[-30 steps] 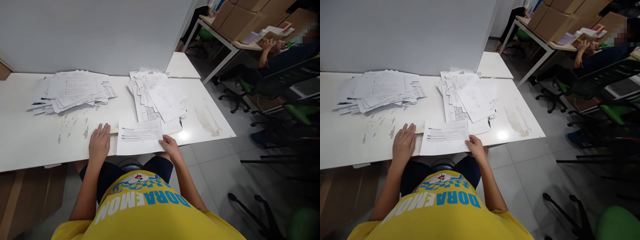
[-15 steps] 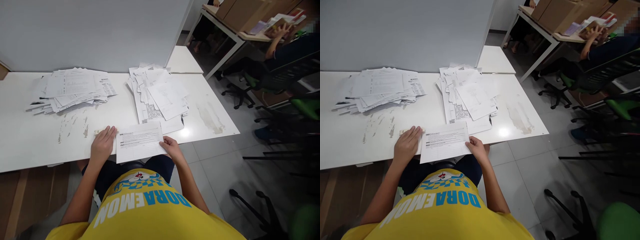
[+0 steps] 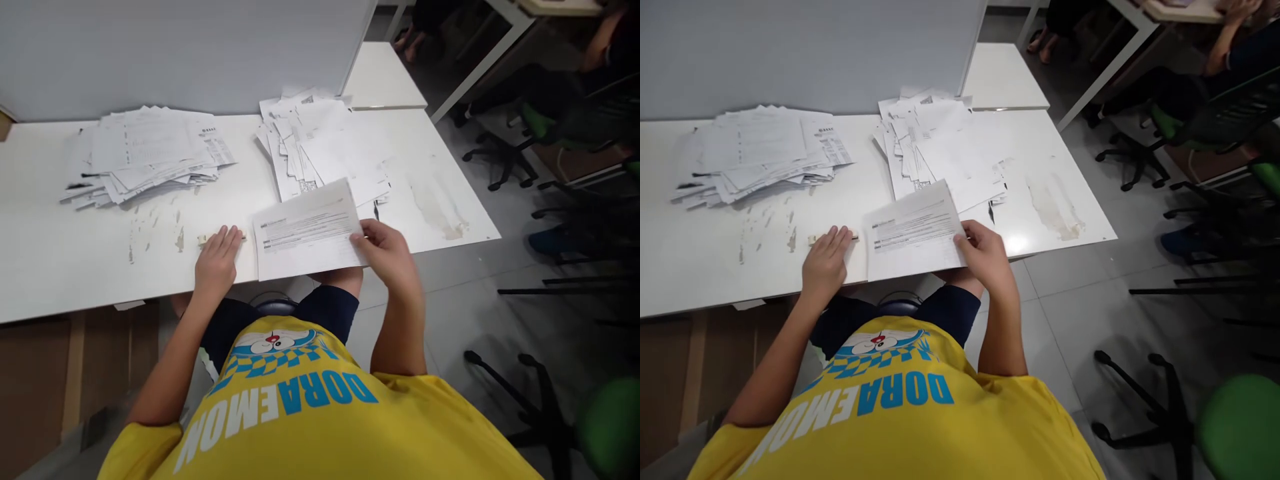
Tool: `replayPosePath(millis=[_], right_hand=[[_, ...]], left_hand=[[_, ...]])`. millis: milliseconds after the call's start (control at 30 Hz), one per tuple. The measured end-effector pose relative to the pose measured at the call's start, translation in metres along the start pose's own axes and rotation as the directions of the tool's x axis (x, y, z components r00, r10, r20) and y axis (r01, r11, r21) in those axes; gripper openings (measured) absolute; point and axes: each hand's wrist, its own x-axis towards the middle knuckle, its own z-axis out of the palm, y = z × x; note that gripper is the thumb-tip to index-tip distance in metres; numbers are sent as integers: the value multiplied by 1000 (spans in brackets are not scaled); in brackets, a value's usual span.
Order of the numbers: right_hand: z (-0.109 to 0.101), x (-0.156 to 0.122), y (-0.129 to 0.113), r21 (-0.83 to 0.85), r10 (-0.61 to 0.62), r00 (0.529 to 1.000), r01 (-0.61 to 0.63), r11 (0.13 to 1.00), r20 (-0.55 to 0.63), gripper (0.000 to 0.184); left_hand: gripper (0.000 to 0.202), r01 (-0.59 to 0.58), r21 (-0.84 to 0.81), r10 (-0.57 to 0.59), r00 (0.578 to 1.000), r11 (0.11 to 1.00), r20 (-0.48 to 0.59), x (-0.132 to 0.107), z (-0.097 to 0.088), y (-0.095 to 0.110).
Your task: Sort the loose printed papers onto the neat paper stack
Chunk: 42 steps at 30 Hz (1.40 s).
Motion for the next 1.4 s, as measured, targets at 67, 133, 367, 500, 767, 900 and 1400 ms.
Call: replayPosePath(millis=[67,133,367,500,767,900,1400], right_hand=[[2,17,-17,-11,-80,995,79,997,-63,19],[26,51,-31,29,-150,987,152,988,-62,20],[204,185,-100,-188,-270,948,300,935,171,25],[242,198,-119,-343,-320,917,387,856,237,38],[92,189,-69,-741,-94,990,140,657,103,55],[39,153,-18,-800,54,996,23,599,69,64],[-31,180,-11,-684,17,994,65,727,112,47]], left_hand=[[65,-5,16,5,1000,1000,-14,0,-1,1],[64,-4,22,4,1000,1000,-24,-1,-2,2],[65,-36,45,38,998,998,-50,-4,-2,0],[67,-62,66,67,995,996,-70,-3,0,-4],[74,-136,140,153,981,981,-117,-2,-1,-9],[74,-125,154,146,980,980,-137,-1,-1,-10],[68,-95,159,122,978,983,-172,-1,-3,-12]])
